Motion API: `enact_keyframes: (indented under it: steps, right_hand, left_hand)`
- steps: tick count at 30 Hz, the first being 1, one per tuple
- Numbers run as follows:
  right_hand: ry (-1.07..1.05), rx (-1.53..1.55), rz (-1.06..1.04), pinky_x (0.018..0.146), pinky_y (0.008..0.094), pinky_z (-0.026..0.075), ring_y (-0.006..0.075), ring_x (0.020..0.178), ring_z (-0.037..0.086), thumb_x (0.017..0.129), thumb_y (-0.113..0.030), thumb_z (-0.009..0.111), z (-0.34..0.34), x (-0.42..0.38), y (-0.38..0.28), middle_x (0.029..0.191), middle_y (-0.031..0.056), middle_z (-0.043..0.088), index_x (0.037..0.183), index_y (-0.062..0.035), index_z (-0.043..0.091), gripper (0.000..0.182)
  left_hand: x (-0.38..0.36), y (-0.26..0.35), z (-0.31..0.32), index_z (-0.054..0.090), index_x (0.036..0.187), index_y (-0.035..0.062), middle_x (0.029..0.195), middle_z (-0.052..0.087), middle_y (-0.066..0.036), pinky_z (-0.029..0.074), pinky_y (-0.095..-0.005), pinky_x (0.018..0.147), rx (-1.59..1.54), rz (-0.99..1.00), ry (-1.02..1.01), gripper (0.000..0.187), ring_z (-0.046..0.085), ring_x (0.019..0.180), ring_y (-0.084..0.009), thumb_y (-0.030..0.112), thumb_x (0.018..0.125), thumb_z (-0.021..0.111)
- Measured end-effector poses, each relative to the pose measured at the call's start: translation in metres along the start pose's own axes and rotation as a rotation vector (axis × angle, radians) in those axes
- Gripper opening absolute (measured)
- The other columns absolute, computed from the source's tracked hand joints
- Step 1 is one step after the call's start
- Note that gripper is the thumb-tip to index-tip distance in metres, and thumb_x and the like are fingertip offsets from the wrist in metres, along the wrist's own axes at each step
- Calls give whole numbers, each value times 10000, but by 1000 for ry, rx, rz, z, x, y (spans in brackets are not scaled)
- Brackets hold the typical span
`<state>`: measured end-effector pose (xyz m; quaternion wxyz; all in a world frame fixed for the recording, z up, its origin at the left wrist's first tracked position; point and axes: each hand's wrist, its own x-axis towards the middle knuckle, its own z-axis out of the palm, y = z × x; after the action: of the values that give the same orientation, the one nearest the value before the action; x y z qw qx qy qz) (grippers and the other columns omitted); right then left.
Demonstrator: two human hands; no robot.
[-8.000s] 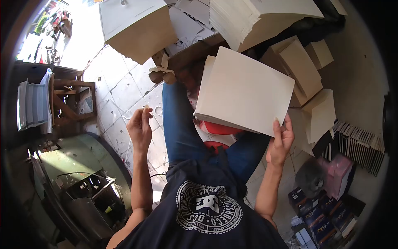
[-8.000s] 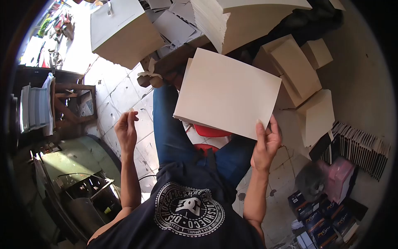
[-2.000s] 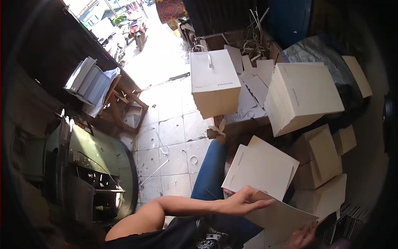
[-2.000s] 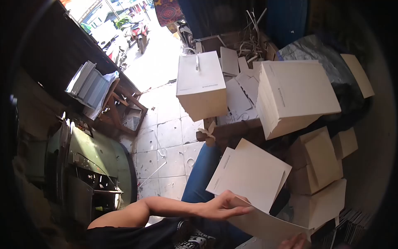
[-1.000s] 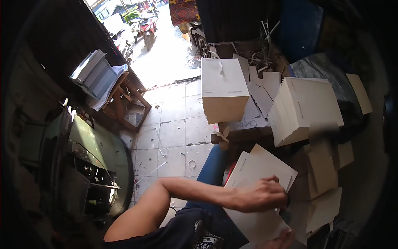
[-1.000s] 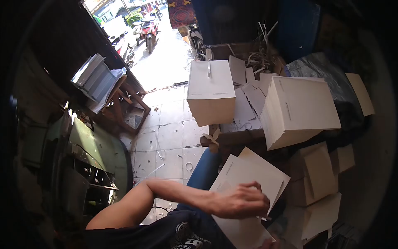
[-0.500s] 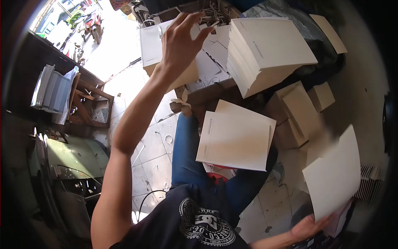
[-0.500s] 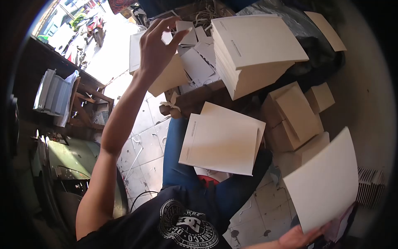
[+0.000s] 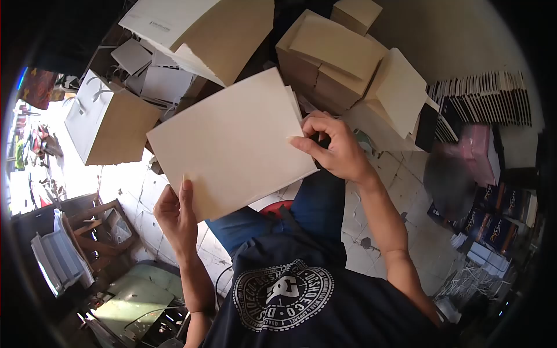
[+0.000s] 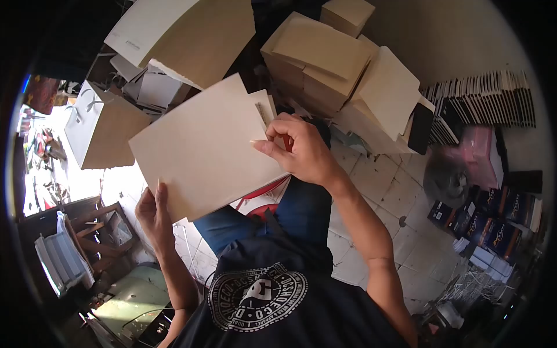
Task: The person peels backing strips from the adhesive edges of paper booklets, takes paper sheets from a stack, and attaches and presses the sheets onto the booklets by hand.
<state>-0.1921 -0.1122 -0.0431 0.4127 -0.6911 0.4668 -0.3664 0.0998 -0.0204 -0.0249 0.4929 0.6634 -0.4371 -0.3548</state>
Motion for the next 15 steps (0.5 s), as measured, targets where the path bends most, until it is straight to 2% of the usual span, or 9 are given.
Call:
enact_keyframes:
  steps: [1,2,4,6,15]
  right_hand:
    - [-39,-18,17,627,283,387,142,664,469,879,-228,742,-3,1,6,700,62,501,734,-4,589,307]
    - [-80,-34,32,675,288,393,152,717,476,874,-228,745,-3,1,15,723,57,503,735,-7,587,306]
    - [-152,-69,51,774,305,408,192,797,485,871,-242,746,-5,0,22,756,67,510,727,0,586,324]
    - [-140,-89,10,775,313,409,196,786,485,874,-242,741,-4,-5,31,753,69,506,719,3,581,331]
    - [-107,-30,20,776,327,417,211,769,503,877,-239,730,2,-10,49,772,88,538,710,11,606,324]
  left_hand:
    - [1,-3,-1,668,838,-37,711,620,27,377,-182,572,27,-26,-25,251,494,644,-9,159,989,626]
    - [1,-2,7,612,736,-10,648,556,54,314,-188,518,98,-13,6,314,426,594,3,180,984,640]
    - [0,-11,7,584,702,1,623,528,60,286,-196,500,121,-64,-8,342,397,577,3,193,978,651]
    - [-3,-21,7,533,647,24,587,481,73,247,-212,476,172,-106,-1,403,350,549,2,227,964,676]
    - [0,-23,11,607,687,6,610,550,51,276,-198,485,190,-166,-54,360,401,553,2,234,951,693]
